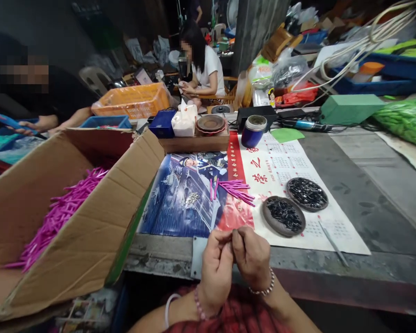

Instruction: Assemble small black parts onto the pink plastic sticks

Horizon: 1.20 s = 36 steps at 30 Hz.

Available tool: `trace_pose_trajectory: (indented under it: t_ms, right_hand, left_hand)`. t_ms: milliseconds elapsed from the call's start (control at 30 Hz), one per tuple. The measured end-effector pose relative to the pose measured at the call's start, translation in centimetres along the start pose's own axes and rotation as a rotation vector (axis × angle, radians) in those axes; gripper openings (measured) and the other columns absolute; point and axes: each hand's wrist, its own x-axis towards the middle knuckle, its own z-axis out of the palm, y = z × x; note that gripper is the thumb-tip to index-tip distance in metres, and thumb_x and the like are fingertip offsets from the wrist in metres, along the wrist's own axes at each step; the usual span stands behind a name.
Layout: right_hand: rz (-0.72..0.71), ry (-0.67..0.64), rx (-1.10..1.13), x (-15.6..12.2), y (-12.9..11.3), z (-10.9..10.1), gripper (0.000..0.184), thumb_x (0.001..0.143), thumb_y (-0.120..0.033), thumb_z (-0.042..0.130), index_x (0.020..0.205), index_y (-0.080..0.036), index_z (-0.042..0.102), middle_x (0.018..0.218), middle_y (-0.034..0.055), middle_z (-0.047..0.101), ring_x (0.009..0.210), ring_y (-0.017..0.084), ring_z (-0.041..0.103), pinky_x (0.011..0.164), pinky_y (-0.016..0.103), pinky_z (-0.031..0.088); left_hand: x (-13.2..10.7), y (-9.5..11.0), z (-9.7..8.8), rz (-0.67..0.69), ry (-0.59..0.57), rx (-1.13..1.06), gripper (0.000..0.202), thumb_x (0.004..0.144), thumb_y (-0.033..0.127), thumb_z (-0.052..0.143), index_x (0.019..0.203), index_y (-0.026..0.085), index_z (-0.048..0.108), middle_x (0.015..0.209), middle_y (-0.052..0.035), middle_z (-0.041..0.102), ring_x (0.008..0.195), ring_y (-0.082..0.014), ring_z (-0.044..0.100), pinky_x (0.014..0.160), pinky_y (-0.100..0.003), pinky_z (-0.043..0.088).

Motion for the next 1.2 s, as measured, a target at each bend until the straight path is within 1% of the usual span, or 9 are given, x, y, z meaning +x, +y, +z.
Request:
trace_pose_trajectory:
  t_ms: [167,333,500,667,800,867,967,1033,1200]
  right_hand:
    - [0.069,-0.119,0.056,0.6,-0.6,-0.1,0.034,0.105,-0.021,0.04,0.071,-0.024,0.043,0.053,-0.0064,0.048,0.041,0.01,0.048,0.041,0.021,0.036]
    - [0.017,-0.078,0.018,0.4,-0.5,-0.2,0.018,0.101,-0.028,0.051,0.086,-0.021,0.056,0.068,-0.0007,0.062,0.056,0.014,0.06,0.053,0.024,0.045]
    - [-0.022,-0.03,-0.05,-0.4,0.1,0.5,0.014,0.096,-0.022,0.054,0.083,-0.021,0.059,0.068,0.0022,0.06,0.059,0.017,0.054,0.057,0.029,0.04]
    - [0.125,-0.094,0.009,-0.6,0.2,0.8,0.028,0.099,-0.029,0.053,0.072,-0.022,0.054,0.061,0.0,0.051,0.054,0.015,0.048,0.053,0.028,0.037]
    - [0.29,-0.275,0.229,-0.2,0.5,0.0,0.048,0.105,-0.043,0.04,0.062,-0.022,0.048,0.05,-0.0027,0.048,0.041,0.012,0.047,0.041,0.023,0.038]
    - [0.359,-0.343,0.36,0.2,0.8,-0.7,0.057,0.108,-0.047,0.026,0.063,-0.022,0.049,0.048,-0.0019,0.05,0.039,0.012,0.05,0.04,0.023,0.043]
    - [0.436,-0.334,0.48,0.5,1.5,-1.7,0.056,0.107,-0.051,0.017,0.081,-0.021,0.056,0.064,0.0015,0.061,0.052,0.015,0.062,0.051,0.027,0.055]
    - [0.464,-0.321,0.509,0.5,1.8,-2.1,0.046,0.107,-0.05,0.027,0.092,-0.021,0.059,0.075,0.0025,0.065,0.063,0.016,0.066,0.06,0.029,0.058]
    - [0.48,-0.356,0.477,0.6,1.3,-2.3,0.025,0.102,-0.041,0.052,0.091,-0.021,0.064,0.074,0.0,0.065,0.068,0.013,0.066,0.066,0.022,0.055]
  left_hand:
    - [0.0,-0.2,-0.2,-0.037,-0.015,-0.034,0.028,0.093,0.048,0.064,0.095,0.019,0.065,0.066,0.0048,0.05,0.053,-0.0084,0.041,0.054,-0.02,0.043]
    - [-0.2,-0.2,-0.5,-0.04,-0.019,-0.049,0.026,0.095,0.045,0.062,0.098,0.019,0.065,0.072,0.0029,0.055,0.056,-0.0081,0.045,0.058,-0.02,0.045]
    - [-0.3,-0.3,-0.7,-0.016,-0.017,-0.031,0.025,0.096,0.044,0.061,0.1,0.019,0.064,0.085,-0.0019,0.064,0.069,-0.0118,0.057,0.068,-0.023,0.05]
    - [0.0,-0.6,-0.9,-0.004,-0.047,0.009,0.022,0.099,0.041,0.056,0.099,0.02,0.061,0.084,-0.0019,0.067,0.069,-0.0124,0.06,0.069,-0.023,0.051]
    - [0.2,-0.4,-1.5,0.022,-0.137,0.063,0.02,0.102,0.035,0.049,0.105,0.019,0.061,0.073,0.0001,0.064,0.061,-0.0128,0.06,0.06,-0.022,0.049]
    - [0.4,0.2,-2.0,0.057,-0.201,0.153,0.018,0.102,0.028,0.049,0.113,0.019,0.06,0.076,-0.0015,0.068,0.067,-0.0147,0.065,0.064,-0.024,0.051]
    - [0.6,1.3,-2.8,0.208,-0.266,0.527,0.023,0.1,0.016,0.047,0.122,0.018,0.055,0.087,-0.0046,0.075,0.074,-0.0165,0.072,0.067,-0.024,0.053]
    - [0.8,1.8,-3.3,0.303,-0.266,0.736,0.023,0.1,0.013,0.045,0.12,0.017,0.055,0.088,-0.0055,0.076,0.074,-0.018,0.073,0.066,-0.025,0.054]
    - [0.6,1.6,-3.9,0.38,-0.255,0.824,0.019,0.1,0.015,0.046,0.115,0.016,0.058,0.091,-0.0082,0.077,0.079,-0.0216,0.075,0.07,-0.029,0.056]
